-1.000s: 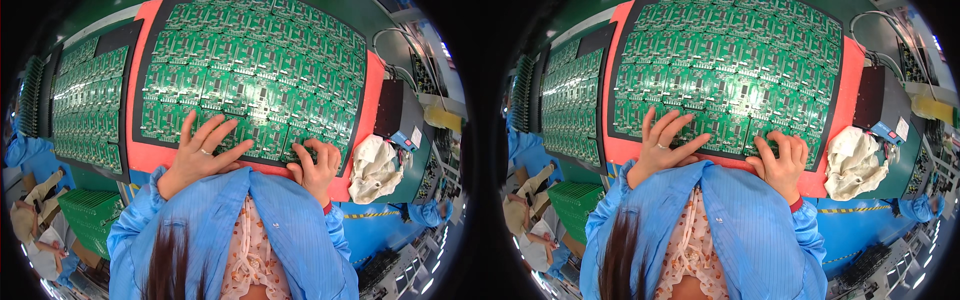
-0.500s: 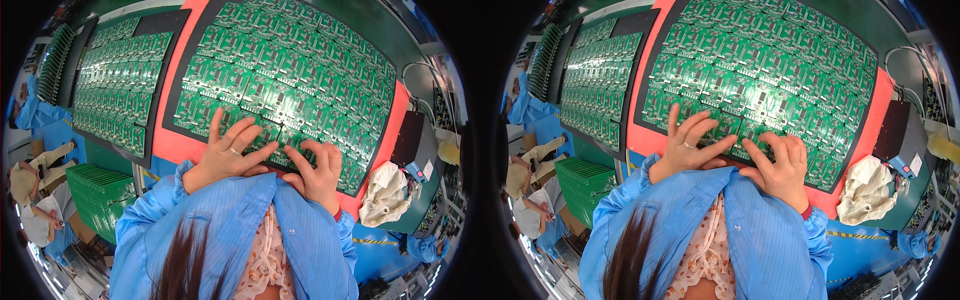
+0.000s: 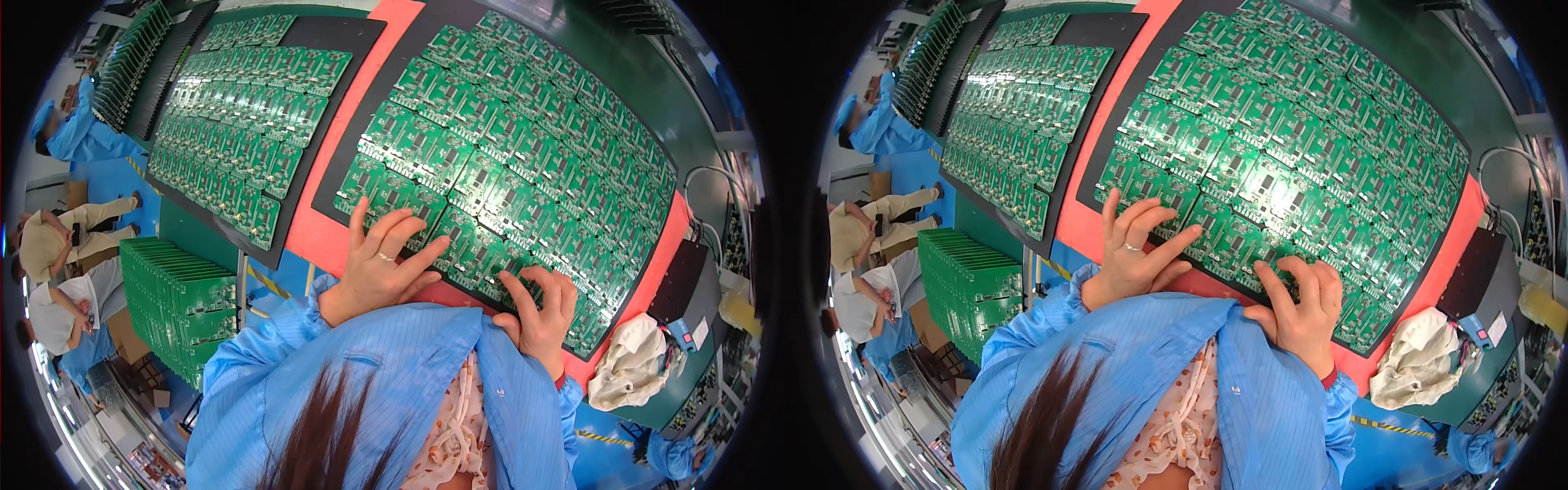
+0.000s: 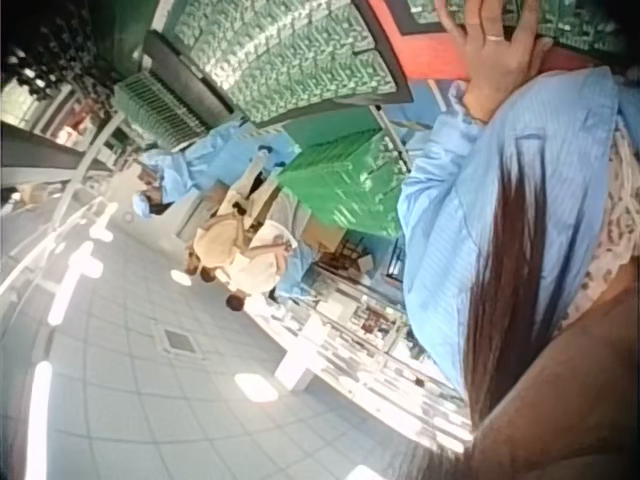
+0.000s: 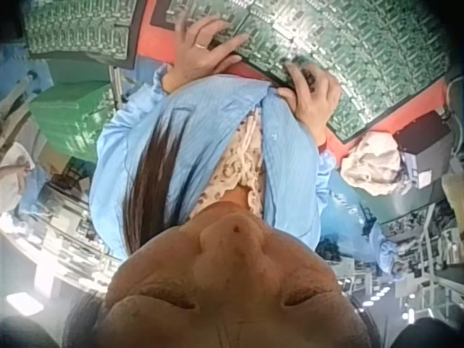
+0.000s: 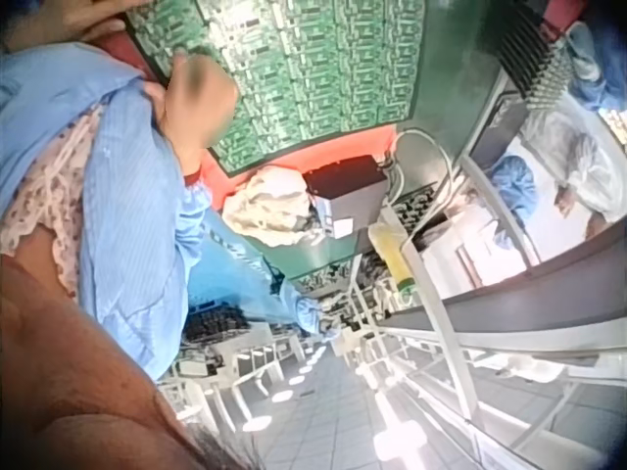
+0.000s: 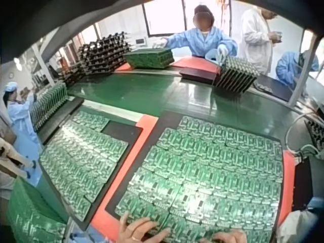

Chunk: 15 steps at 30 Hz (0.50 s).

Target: Apply flux or liquid adhesive to specific points on PCB panels using a squeeze bottle and then organize the panels.

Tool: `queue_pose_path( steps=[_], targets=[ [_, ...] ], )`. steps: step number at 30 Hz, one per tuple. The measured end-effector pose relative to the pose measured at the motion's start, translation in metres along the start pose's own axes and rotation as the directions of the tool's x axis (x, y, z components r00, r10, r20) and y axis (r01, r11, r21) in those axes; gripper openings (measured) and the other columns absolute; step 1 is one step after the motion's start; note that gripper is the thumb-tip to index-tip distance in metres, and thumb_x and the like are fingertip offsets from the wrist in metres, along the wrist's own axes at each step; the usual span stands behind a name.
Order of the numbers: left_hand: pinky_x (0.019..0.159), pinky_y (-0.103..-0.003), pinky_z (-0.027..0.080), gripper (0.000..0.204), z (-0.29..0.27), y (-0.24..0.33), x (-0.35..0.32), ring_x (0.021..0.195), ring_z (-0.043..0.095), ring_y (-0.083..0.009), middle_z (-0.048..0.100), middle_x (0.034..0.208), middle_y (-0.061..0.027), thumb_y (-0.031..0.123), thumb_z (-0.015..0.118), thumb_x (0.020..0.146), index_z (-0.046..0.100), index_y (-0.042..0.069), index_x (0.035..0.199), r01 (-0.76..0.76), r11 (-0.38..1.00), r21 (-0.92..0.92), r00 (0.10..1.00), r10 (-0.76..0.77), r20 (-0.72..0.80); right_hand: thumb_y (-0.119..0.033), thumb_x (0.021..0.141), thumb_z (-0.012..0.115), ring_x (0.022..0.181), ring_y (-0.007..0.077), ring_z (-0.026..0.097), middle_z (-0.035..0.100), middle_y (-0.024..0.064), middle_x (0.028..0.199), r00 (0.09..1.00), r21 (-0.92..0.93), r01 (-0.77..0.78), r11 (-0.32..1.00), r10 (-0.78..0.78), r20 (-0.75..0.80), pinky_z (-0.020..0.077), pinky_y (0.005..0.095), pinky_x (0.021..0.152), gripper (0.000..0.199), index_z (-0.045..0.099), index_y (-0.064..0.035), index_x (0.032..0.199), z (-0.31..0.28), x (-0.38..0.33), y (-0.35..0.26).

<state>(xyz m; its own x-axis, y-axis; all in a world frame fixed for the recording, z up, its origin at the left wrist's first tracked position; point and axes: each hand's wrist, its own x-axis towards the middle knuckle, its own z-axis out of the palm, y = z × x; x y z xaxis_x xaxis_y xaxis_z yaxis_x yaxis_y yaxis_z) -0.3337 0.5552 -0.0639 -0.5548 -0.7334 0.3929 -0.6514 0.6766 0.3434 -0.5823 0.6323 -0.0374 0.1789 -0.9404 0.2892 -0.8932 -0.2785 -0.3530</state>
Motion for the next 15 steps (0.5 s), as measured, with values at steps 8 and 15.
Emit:
queue_pose_path(
  steps=[8,15],
  targets=[
    [0.114,-0.060,0.019,0.045,-0.013,-0.016,-0.002,0.125,0.046,-0.0309,0.052,0.132,-0.0122,0.033,0.065,0.086,0.064,0.014,0.127,0.205,0.960,0.193,0.978,-0.191,-0.085,-0.059,0.091,0.052,0.098,0.0258,0.051,0.058,0.0067,0.110,0.996,-0.009,-0.020,1.000,0.019,-0.085,0.0435,0.0416,0.091,0.052,0.073,-0.0147,0.109,0.000,-0.005,0.004],
    [0.113,-0.056,0.026,0.050,-0.021,-0.034,0.018,0.130,0.043,-0.0357,0.048,0.141,-0.0146,0.026,0.063,0.088,0.057,0.009,0.134,0.242,0.969,0.038,0.952,-0.230,-0.200,-0.045,0.099,0.048,0.104,0.0258,0.051,0.058,0.0086,0.116,0.946,-0.143,-0.270,0.952,0.234,-0.225,0.0402,0.0395,0.094,0.043,0.069,-0.0105,0.115,-0.035,-0.037,0.029]
  ],
)
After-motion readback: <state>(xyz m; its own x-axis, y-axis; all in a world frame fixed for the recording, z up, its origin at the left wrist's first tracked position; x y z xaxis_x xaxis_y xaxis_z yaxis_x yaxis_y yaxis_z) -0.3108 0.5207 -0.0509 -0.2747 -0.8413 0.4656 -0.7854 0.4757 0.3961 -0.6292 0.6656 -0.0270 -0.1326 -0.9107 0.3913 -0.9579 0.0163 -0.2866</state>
